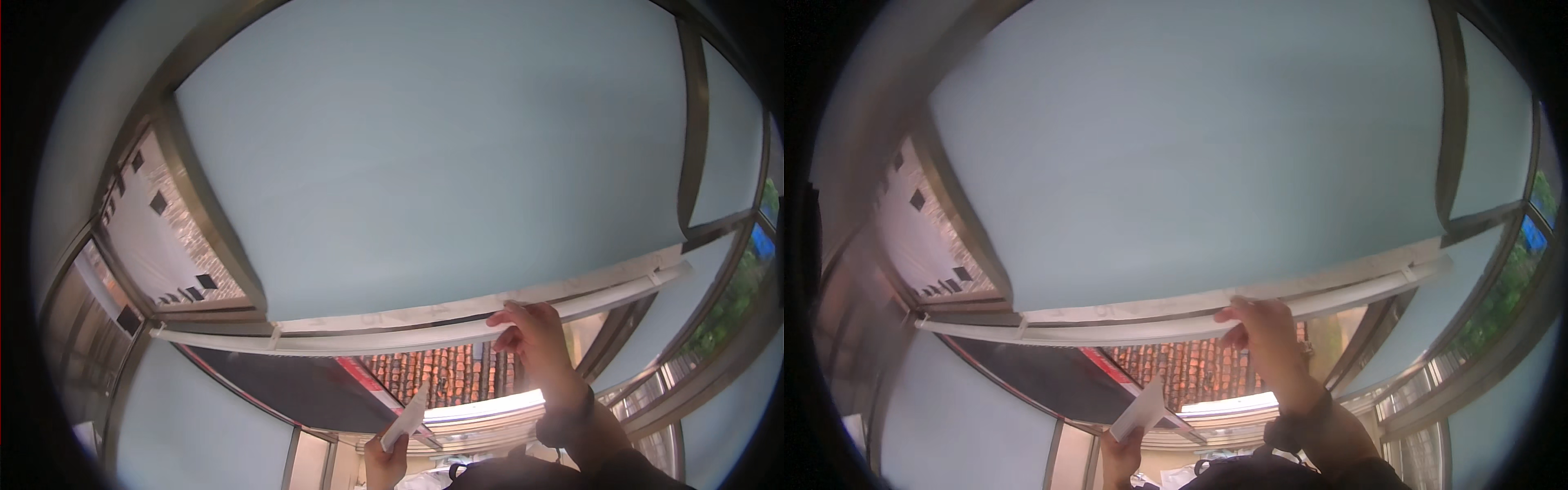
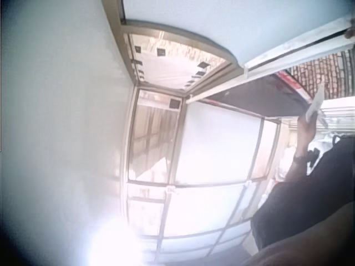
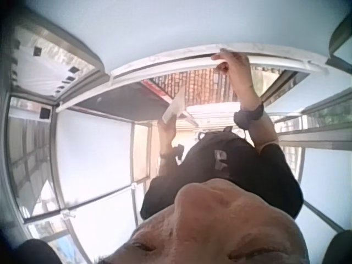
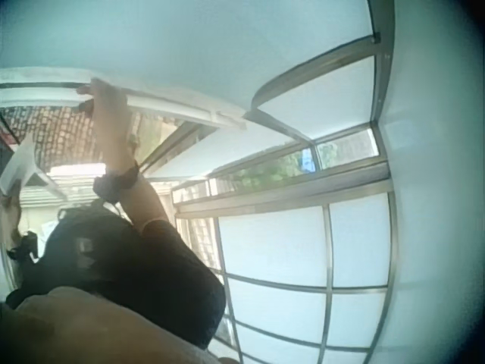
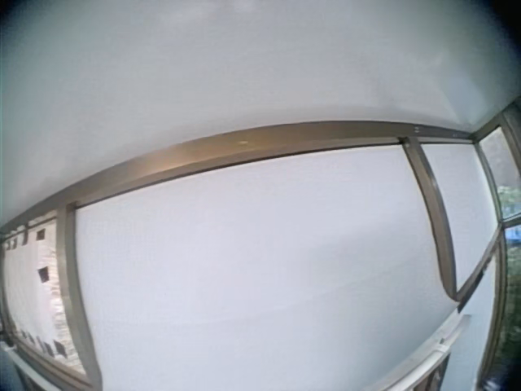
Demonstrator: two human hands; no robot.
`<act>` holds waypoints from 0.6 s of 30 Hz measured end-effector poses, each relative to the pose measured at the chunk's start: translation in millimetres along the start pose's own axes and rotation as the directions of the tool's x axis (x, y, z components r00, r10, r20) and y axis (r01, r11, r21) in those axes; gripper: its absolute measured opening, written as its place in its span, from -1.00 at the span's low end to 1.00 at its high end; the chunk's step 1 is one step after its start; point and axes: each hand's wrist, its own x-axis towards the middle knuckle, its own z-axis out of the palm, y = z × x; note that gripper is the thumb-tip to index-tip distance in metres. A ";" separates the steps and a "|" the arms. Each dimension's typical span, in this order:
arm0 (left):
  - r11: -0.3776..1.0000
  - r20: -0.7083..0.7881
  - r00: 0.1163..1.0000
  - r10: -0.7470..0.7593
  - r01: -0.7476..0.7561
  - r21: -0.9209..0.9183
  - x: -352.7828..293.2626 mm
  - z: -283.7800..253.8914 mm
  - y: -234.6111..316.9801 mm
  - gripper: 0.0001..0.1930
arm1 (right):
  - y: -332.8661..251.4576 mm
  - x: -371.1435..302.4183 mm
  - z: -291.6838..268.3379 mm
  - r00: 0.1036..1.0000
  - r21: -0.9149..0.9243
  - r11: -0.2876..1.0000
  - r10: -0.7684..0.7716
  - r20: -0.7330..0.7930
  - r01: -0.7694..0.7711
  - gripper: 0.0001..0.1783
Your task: Applying and smoothing out a white frosted window film on a glass pane.
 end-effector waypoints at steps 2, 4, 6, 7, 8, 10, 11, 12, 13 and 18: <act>0.990 0.041 0.999 0.032 -0.038 0.138 0.8 -3.5 -16.8 -0.80 | 7.7 3.5 -4.5 0.999 0.035 0.999 0.027 0.029 -0.028 -0.77; 1.000 -0.010 1.000 -0.013 0.013 -0.002 -0.8 -3.4 -18.7 -0.77 | 18.6 2.7 -4.0 1.000 0.000 1.000 -0.028 -0.002 0.028 -0.81; 1.000 0.020 1.000 -0.007 0.008 -0.026 2.3 -1.4 -17.7 -0.76 | 11.3 -6.2 5.3 0.993 0.218 0.969 -0.116 0.000 0.113 -0.82; 0.999 0.029 1.000 0.000 0.002 -0.047 3.7 -0.5 -17.0 -0.75 | 9.7 -6.4 7.7 0.997 0.312 0.948 -0.070 0.018 0.061 -0.85; 0.998 0.036 0.999 0.007 -0.004 -0.069 4.7 0.1 -16.7 -0.74 | 14.7 -4.7 6.7 0.997 0.311 0.948 -0.070 0.009 0.064 -0.85; 0.997 0.041 0.999 0.003 0.001 -0.079 5.1 1.8 -20.3 -0.74 | 24.0 0.3 5.4 0.995 0.526 0.851 -0.058 0.086 0.004 -0.86; 0.996 0.036 0.999 -0.002 0.005 -0.090 5.6 2.4 -21.1 -0.73 | 22.2 0.9 4.8 0.995 0.525 0.851 -0.061 0.081 0.010 -0.86; 0.996 0.039 0.999 -0.002 0.005 -0.089 6.6 4.0 -20.5 -0.73 | 14.7 2.3 7.5 0.995 0.523 0.851 -0.019 0.095 -0.034 -0.87; 0.995 0.029 1.000 0.010 -0.007 -0.098 6.4 4.7 -17.9 -0.74 | 6.9 2.5 11.1 0.994 0.520 0.851 0.023 0.111 -0.078 -0.87; 0.963 0.123 0.957 -0.264 0.255 0.090 9.7 -4.8 6.7 -0.67 | -6.1 9.8 19.6 0.985 0.500 0.849 0.154 0.076 -0.171 -0.84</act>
